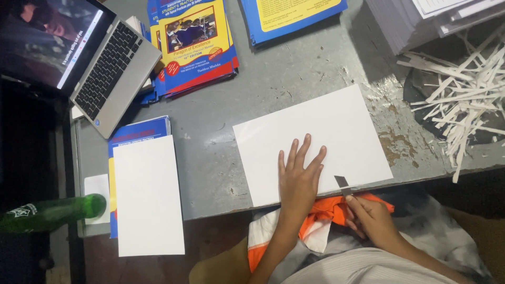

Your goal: Trimming paper edges with a utility knife and applying an orange binding strip to a book spine.

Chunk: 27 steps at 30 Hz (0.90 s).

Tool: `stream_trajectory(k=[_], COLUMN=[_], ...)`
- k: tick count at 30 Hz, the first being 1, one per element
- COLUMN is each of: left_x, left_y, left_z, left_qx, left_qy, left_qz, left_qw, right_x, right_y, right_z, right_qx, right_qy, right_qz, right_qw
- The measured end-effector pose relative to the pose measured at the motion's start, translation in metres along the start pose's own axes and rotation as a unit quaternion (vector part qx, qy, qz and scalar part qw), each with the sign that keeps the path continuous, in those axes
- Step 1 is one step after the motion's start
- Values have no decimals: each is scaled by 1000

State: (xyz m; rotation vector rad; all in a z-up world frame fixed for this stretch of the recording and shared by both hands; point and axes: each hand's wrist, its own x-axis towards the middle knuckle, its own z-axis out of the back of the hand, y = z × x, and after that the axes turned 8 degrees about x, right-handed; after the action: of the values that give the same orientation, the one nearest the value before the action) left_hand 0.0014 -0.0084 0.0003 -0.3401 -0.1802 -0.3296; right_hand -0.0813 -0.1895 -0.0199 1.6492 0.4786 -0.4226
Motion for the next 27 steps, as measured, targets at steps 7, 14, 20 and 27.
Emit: stream_trajectory(k=[7,14,20,27], left_x=[-1,0,9,12], left_y=[0,-1,-11,-29], left_z=[2,2,-12,-16], left_qx=[-4,-8,-29,-101], left_qy=[-8,0,0,13], left_qz=[-4,3,16,15], left_qw=[1000,1000,999,995], right_x=[5,9,20,20], right_y=[-5,-7,-27,-27], right_z=[-9,-9,17,43], right_qx=[1,17,-100,-9], right_qy=[-3,-1,-52,-143], right_qz=[-4,-9,20,-5], right_qw=[1000,1000,993,990])
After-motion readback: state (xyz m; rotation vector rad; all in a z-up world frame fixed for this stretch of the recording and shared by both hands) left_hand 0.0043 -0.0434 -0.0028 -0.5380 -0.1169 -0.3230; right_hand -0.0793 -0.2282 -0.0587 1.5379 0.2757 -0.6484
